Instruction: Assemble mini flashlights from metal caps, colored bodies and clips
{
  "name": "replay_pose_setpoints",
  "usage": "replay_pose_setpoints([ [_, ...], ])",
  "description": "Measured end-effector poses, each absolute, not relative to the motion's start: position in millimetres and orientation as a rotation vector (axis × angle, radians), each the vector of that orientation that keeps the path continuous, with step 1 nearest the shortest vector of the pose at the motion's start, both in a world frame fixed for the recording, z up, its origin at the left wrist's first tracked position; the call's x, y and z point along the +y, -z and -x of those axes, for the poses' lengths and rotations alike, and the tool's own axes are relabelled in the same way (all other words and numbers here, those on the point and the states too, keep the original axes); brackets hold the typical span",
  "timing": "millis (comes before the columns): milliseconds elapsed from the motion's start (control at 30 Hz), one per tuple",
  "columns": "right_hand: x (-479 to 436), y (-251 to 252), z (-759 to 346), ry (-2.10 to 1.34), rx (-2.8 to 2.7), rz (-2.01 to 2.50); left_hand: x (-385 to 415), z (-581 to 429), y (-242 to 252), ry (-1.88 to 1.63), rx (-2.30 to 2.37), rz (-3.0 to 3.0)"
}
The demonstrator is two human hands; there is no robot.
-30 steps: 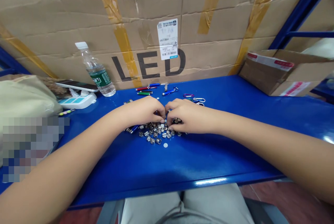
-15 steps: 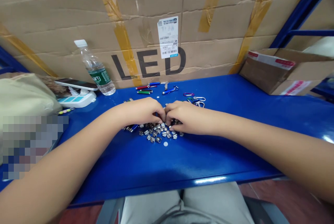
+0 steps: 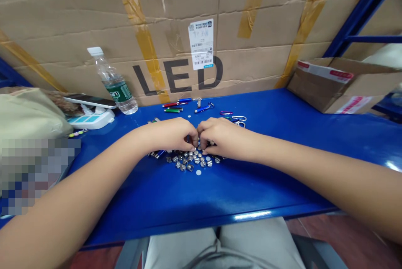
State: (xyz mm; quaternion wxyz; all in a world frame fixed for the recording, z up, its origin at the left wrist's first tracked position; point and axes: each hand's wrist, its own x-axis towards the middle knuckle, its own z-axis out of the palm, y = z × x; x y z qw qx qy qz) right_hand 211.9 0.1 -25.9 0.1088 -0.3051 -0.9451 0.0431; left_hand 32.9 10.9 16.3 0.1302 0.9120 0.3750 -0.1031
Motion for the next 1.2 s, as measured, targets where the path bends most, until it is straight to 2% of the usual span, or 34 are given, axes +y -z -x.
replay_pose_setpoints([
  [300,5,26,-218,-0.211,-2.811,0.869,16,-36,-11,0.176,1.076,-2.784],
  [900,2,25,-219,-0.221,-2.842,0.810,11,-25,-21,0.344,0.954,-2.622],
  [1200,3,25,-219,-0.242,-2.828,0.854,8,-27,-19,0.317,1.009,-2.635],
])
